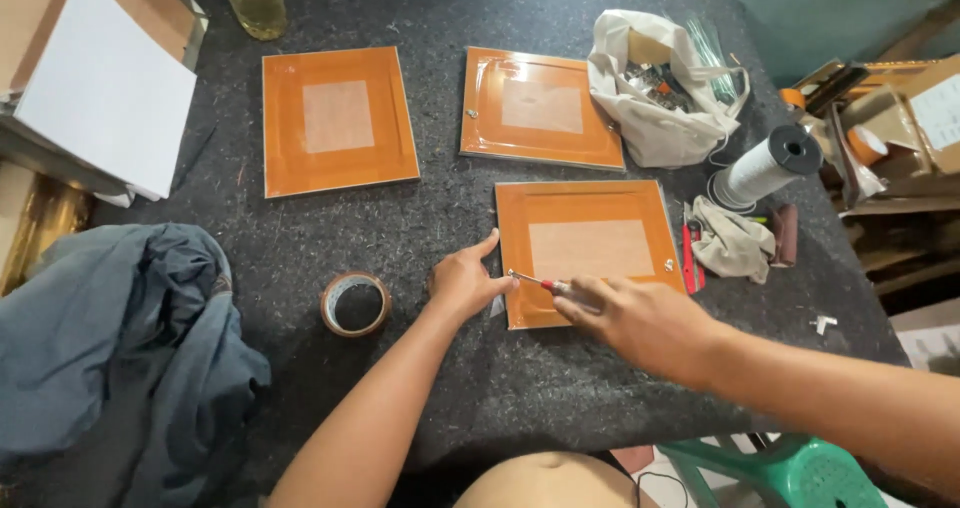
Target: Securing the backings of picture frames using a hand tool to press in fasteners.
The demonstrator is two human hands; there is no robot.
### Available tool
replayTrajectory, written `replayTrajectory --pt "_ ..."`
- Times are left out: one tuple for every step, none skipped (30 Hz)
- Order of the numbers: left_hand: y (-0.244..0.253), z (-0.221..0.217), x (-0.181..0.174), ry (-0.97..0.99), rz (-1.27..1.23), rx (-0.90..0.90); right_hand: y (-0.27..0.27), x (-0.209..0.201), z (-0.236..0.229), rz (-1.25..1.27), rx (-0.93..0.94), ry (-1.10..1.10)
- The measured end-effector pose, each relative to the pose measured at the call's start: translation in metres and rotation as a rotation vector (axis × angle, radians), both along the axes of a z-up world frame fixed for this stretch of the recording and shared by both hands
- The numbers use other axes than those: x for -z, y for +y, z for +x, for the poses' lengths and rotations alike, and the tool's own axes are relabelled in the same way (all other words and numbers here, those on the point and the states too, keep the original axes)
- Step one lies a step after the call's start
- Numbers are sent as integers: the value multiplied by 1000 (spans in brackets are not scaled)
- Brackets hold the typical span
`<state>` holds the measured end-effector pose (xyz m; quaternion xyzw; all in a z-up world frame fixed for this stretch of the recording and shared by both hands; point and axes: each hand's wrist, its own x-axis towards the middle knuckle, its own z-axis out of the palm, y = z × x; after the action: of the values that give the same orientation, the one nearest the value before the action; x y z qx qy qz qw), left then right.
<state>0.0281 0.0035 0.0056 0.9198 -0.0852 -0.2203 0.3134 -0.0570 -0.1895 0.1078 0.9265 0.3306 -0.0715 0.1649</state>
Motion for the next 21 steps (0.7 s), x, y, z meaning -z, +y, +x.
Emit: replayTrajectory --pt "0 2 5 -16 25 4 -2 13 -4 19 -116 -64" --pt "-1 4 8 -14 23 13 2 13 -5 17 -108 -62" --pt "0 6 12 -36 31 26 6 14 -4 120 14 23" --pt "1 8 15 -59 39 40 11 15 -4 223 136 108" --pt "1 5 8 -57 39 51 20 20 2 224 147 109" --pt "2 1 1 -49 42 63 29 25 7 418 453 107" --pt "3 -1 -7 -44 46 77 37 29 14 614 762 94" --pt "4 -1 -6 -45 46 90 36 21 21 615 774 90" --pt "4 -1 -5 -35 23 85 34 13 27 773 928 237" --pt "4 -2 -4 -25 1 80 31 4 33 934 1076 386" --pt "6 -4 -6 -22 2 96 31 -2 31 939 1092 382" --pt "7 -5 -8 -3 9 97 32 -9 29 706 1094 376" --pt "7 -3 -11 6 14 95 31 -17 31 477 1082 362" --pt "7 -1 -14 0 13 107 28 -18 24 482 1092 354" --pt "7 -3 -16 5 -12 94 27 -19 16 324 699 212" --pt "8 -4 -18 10 -37 81 25 -19 8 167 307 69" --pt "8 -2 -16 12 -36 91 20 -7 5 169 317 71" --pt "8 -1 -14 10 1 116 15 5 3 159 163 -3" --pt "6 1 -12 6 34 141 9 15 0 147 9 -79" --pt "6 0 -12 7 33 150 16 16 -2 145 18 -78" --pt "6 1 -12 12 33 145 23 16 -2 415 206 -16"
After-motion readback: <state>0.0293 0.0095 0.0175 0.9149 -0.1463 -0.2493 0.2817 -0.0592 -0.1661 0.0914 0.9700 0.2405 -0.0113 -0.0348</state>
